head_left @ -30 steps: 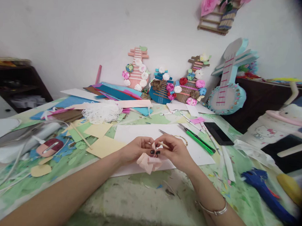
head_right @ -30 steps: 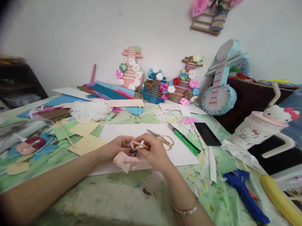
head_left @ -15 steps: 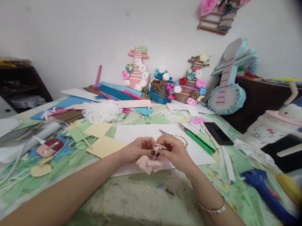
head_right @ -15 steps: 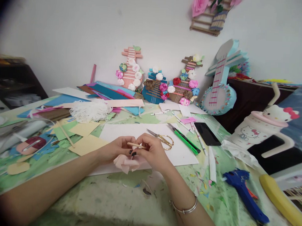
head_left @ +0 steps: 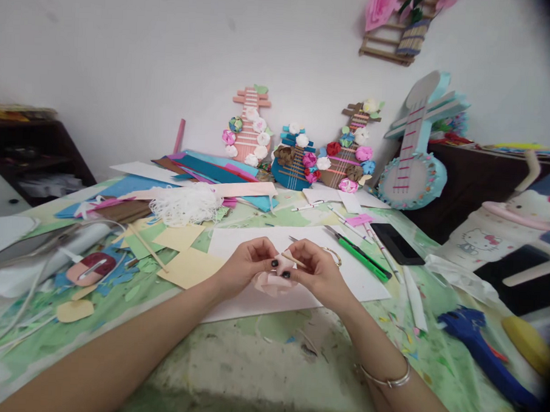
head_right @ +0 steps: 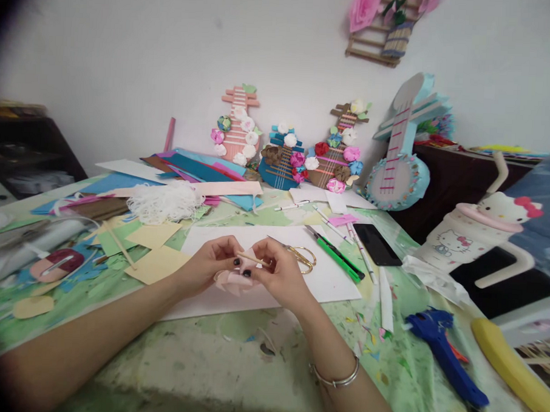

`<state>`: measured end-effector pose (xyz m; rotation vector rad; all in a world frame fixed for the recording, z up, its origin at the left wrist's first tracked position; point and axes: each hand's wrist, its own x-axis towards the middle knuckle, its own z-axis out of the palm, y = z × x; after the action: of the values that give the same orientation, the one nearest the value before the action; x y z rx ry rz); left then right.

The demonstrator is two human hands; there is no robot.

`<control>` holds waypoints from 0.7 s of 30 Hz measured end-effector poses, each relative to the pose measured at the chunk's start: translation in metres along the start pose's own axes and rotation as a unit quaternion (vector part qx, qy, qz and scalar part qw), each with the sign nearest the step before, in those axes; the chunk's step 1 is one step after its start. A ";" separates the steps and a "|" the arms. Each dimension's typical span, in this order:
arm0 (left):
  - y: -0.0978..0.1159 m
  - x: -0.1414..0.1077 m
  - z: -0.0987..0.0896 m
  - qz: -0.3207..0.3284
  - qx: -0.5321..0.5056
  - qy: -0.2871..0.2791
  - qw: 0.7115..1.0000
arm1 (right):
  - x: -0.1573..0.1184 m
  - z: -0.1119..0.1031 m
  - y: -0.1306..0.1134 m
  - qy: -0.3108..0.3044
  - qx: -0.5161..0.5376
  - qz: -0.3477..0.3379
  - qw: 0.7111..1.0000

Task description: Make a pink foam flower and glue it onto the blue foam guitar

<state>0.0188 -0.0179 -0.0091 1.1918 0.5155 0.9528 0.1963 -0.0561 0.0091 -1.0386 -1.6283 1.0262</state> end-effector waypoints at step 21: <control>0.002 -0.001 -0.003 0.039 0.036 -0.003 0.999 | 0.000 -0.004 -0.008 -0.004 0.039 0.060 0.997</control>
<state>0.0156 -0.0166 -0.0086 1.2882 0.5045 1.0038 0.1984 -0.0579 0.0170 -1.0925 -1.5345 1.1644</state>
